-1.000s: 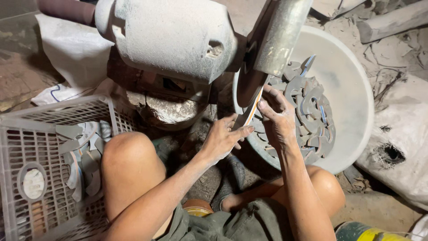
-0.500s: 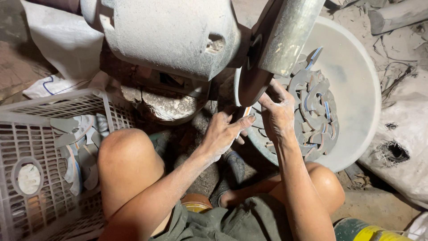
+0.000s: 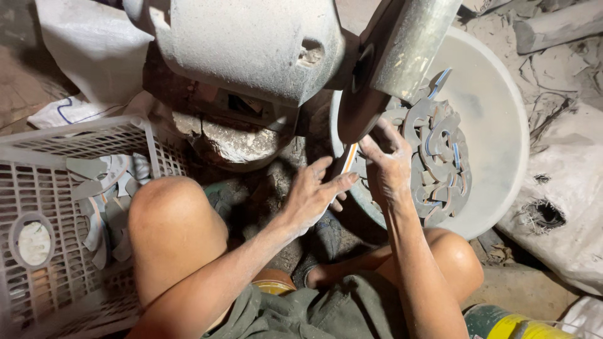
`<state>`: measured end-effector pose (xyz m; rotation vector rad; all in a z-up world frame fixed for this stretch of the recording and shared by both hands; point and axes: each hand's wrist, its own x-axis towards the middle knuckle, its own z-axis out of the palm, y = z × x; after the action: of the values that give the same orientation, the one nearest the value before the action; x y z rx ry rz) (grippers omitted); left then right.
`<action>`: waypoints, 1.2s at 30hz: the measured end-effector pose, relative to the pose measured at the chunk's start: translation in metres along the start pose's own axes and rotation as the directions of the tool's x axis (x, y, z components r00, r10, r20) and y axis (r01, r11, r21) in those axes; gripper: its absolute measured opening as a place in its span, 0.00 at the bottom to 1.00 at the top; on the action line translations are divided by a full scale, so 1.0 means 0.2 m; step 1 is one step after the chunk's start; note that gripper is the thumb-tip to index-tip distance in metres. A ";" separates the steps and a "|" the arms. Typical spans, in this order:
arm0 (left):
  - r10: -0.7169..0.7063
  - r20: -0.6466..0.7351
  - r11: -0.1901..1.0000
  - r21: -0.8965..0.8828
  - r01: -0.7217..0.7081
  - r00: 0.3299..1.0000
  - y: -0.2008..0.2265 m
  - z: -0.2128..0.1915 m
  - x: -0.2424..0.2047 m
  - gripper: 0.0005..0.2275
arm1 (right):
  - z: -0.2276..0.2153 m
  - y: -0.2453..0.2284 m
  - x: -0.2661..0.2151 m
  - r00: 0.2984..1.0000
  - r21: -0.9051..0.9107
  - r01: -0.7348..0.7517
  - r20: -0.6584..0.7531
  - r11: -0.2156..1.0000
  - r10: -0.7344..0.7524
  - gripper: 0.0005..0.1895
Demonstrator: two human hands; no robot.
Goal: The person sits on the floor and repeatedly presses the edges of small gray ceramic pieces against a rotating grinding wheel to smooth them. Finished pieces are placed into a white basin beside the machine.
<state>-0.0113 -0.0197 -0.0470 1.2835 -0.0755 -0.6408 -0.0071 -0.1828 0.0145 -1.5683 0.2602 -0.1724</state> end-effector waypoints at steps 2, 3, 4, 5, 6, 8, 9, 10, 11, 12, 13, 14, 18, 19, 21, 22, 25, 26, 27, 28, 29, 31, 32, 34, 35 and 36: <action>-0.010 0.003 1.000 -0.015 0.010 1.000 -0.01 0.00 -0.06 0.50 | 0.02 0.00 -0.05 1.000 0.094 0.002 0.012 0.996 -0.003 0.28; -0.022 0.012 1.000 -0.010 0.022 1.000 -0.01 0.00 -0.09 0.50 | 0.04 0.00 -0.09 1.000 0.140 0.003 0.017 0.990 -0.006 0.29; -0.034 0.018 0.999 -0.007 0.034 0.999 0.00 -0.01 -0.14 0.51 | 0.05 -0.01 -0.13 1.000 0.121 -0.005 0.026 0.993 0.002 0.30; -0.047 0.024 0.999 -0.004 0.047 0.999 0.01 -0.02 -0.20 0.51 | 0.05 -0.01 -0.17 0.999 0.101 -0.012 0.035 0.995 0.009 0.32; -0.063 0.055 0.998 0.035 0.061 0.996 0.02 -0.03 -0.27 0.47 | 0.04 -0.01 -0.22 0.999 0.084 -0.019 0.040 0.996 0.015 0.33; -0.103 0.117 0.989 0.115 0.089 0.988 0.05 -0.05 -0.40 0.39 | 0.02 0.00 -0.33 0.994 0.113 -0.065 0.096 0.992 0.054 0.35; -0.099 0.131 0.986 0.147 0.079 0.986 0.08 -0.05 -0.44 0.35 | 0.00 0.01 -0.37 0.990 0.126 -0.091 0.123 0.988 0.075 0.36; -0.094 0.135 0.982 0.174 0.070 0.986 0.10 -0.04 -0.47 0.30 | -0.02 0.03 -0.38 0.990 0.174 -0.072 0.131 0.982 0.049 0.37; -0.090 0.140 0.978 0.200 0.061 0.986 0.12 -0.04 -0.50 0.26 | -0.04 0.05 -0.39 0.990 0.221 -0.054 0.138 0.974 0.023 0.37; -0.036 0.104 0.967 0.253 0.009 0.994 0.14 -0.03 -0.51 0.24 | -0.07 0.07 -0.39 0.990 0.266 -0.038 0.138 0.963 0.000 0.37; 0.020 0.071 0.951 0.307 -0.041 0.997 0.16 -0.01 -0.50 0.22 | -0.09 0.09 -0.39 0.989 0.322 -0.057 0.146 0.945 0.010 0.36; 0.086 0.044 0.927 0.363 -0.096 0.995 0.18 0.00 -0.47 0.20 | -0.11 0.10 -0.37 0.988 0.376 -0.067 0.154 0.924 0.009 0.36; 0.039 0.022 0.944 0.326 -0.044 0.999 0.22 0.04 -0.37 0.22 | -0.14 0.12 -0.27 0.994 0.453 -0.060 0.104 0.889 0.015 0.33; 0.090 0.010 0.943 0.322 -0.088 0.996 0.21 0.04 -0.34 0.22 | -0.13 0.11 -0.24 0.994 0.456 -0.063 0.106 0.888 0.017 0.33; 0.195 -0.006 0.936 0.300 -0.185 0.981 0.18 0.04 -0.25 0.24 | -0.12 0.10 -0.17 0.993 0.459 -0.071 0.113 0.886 0.021 0.33; 0.250 -0.010 0.929 0.285 -0.237 0.968 0.17 0.04 -0.20 0.25 | -0.10 0.08 -0.14 0.994 0.450 -0.068 0.102 0.891 0.025 0.32; 0.159 -0.015 0.966 0.208 -0.153 0.987 0.13 0.03 -0.08 0.28 | -0.05 0.04 -0.03 0.996 0.424 -0.047 0.083 0.904 0.012 0.28; 0.082 -0.010 0.982 0.173 -0.079 0.997 0.12 0.02 -0.04 0.28 | -0.04 0.03 -0.01 0.997 0.415 -0.032 0.082 0.909 -0.002 0.26; 0.064 0.001 0.984 0.164 -0.064 0.998 0.12 0.02 -0.01 0.26 | -0.02 0.02 0.01 0.997 0.406 -0.017 0.082 0.914 -0.017 0.25; 0.048 0.013 0.987 0.155 -0.049 0.999 0.12 0.02 0.01 0.24 | -0.02 0.01 0.03 0.997 0.401 -0.023 0.083 0.916 -0.011 0.25; 0.031 0.026 0.989 0.147 -0.035 0.999 0.12 0.02 0.03 0.23 | -0.01 0.00 0.04 0.996 0.396 -0.029 0.084 0.918 -0.005 0.25; 0.113 0.018 0.990 0.082 -0.114 0.993 0.12 0.01 0.06 0.22 | 0.00 -0.01 0.07 0.996 0.378 -0.020 0.085 0.926 -0.013 0.23; 0.151 0.015 0.987 0.051 -0.151 0.988 0.13 0.01 0.07 0.21 | 0.00 0.00 0.08 0.996 0.365 -0.006 0.082 0.931 -0.026 0.22; 0.139 0.017 0.990 0.004 -0.139 0.990 0.13 0.00 0.07 0.22 | -0.01 0.02 0.09 0.997 0.351 0.017 0.068 0.936 -0.043 0.20; 0.133 0.018 0.991 -0.020 -0.132 0.991 0.14 0.00 0.08 0.22 | -0.01 0.04 0.10 0.997 0.350 0.024 0.059 0.937 -0.047 0.18; 0.097 0.016 0.995 0.001 -0.097 0.995 0.13 0.00 0.08 0.23 | -0.02 0.06 0.11 0.997 0.347 0.030 0.051 0.937 -0.050 0.17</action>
<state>0.0128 -0.0233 -0.0276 1.2688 -0.1506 -0.5675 0.0121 -0.1918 0.0017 -1.2259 0.1419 -0.1923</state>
